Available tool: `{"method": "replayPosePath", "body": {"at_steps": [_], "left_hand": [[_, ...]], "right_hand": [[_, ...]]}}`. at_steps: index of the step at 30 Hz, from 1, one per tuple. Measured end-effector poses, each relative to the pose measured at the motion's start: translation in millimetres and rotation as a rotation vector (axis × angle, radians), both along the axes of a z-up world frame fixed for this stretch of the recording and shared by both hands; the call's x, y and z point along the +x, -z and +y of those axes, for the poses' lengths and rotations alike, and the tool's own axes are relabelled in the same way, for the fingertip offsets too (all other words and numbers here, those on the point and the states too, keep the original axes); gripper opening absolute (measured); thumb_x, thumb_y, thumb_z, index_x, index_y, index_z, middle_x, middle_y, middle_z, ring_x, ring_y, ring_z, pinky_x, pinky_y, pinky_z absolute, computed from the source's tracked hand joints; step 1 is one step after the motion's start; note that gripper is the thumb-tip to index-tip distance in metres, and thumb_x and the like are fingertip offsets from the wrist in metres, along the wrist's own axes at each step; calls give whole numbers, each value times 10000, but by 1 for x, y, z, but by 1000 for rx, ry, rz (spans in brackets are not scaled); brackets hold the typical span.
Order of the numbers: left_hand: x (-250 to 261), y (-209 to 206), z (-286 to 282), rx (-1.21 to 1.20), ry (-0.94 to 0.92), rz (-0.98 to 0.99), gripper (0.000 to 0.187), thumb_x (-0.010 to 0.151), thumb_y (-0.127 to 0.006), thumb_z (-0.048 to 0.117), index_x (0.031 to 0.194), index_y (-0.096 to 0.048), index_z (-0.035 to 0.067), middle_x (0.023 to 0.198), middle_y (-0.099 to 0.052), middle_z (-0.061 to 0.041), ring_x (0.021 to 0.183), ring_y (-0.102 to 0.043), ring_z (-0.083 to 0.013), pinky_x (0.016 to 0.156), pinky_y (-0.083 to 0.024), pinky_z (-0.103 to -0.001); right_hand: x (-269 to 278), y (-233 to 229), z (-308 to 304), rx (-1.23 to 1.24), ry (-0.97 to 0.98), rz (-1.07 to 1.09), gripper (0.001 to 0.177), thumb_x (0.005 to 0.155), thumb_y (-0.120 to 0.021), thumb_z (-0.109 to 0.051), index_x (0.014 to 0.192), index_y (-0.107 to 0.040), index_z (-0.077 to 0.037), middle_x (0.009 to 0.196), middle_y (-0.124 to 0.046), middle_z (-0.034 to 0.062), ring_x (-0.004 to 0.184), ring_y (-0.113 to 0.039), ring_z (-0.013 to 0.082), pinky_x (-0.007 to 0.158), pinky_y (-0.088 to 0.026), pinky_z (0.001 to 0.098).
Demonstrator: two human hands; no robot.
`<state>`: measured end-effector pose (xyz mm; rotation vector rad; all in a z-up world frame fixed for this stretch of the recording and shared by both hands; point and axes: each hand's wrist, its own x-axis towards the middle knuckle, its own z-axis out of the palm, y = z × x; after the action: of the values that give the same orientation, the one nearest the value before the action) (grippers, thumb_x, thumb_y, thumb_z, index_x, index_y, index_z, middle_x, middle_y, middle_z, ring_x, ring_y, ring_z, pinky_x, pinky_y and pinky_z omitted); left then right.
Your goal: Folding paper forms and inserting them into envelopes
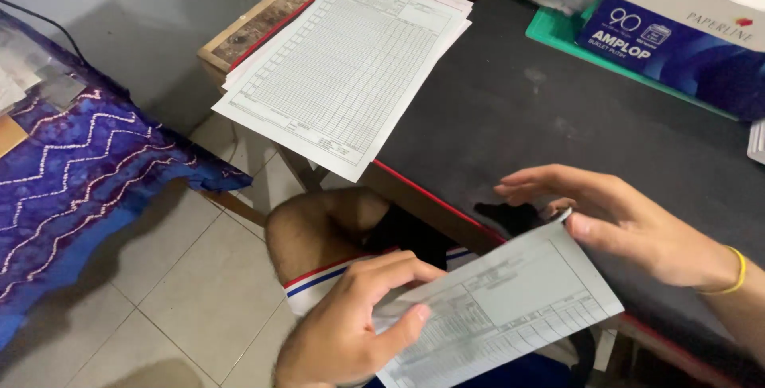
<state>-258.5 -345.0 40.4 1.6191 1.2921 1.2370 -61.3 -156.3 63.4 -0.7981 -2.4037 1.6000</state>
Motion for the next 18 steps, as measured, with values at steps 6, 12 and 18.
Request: {"method": "replayPosePath", "body": {"at_steps": [6,12,18], "left_hand": [[6,5,-1,5,-163,90,185,847,-467,154,907,-601,43,779,-567,-24,710,-553,-126,650,-457,-234],[19,10,-3,-30,-271,261,186,838,-501,174,980,-569,75,854,-599,-29,774,-594,-155,691,-470,-264],[50,11,5,232,-466,448,356,878,-549,131,1207,-458,32,1085,-607,-46,927,-639,-168,862,-483,-341]], "right_hand": [[22,9,-14,-29,-27,194,533,798,-484,-436,1114,-579,-19,1045,-666,83,898,-654,175,746,-514,320],[10,-8,-29,178,157,-2,228,786,-619,-232,707,-747,-61,572,-678,-20,531,-573,62,497,-489,205],[4,-8,-47,244,90,-59,231,770,-602,-263,836,-790,-145,587,-773,-72,531,-615,1,515,-519,184]]}}
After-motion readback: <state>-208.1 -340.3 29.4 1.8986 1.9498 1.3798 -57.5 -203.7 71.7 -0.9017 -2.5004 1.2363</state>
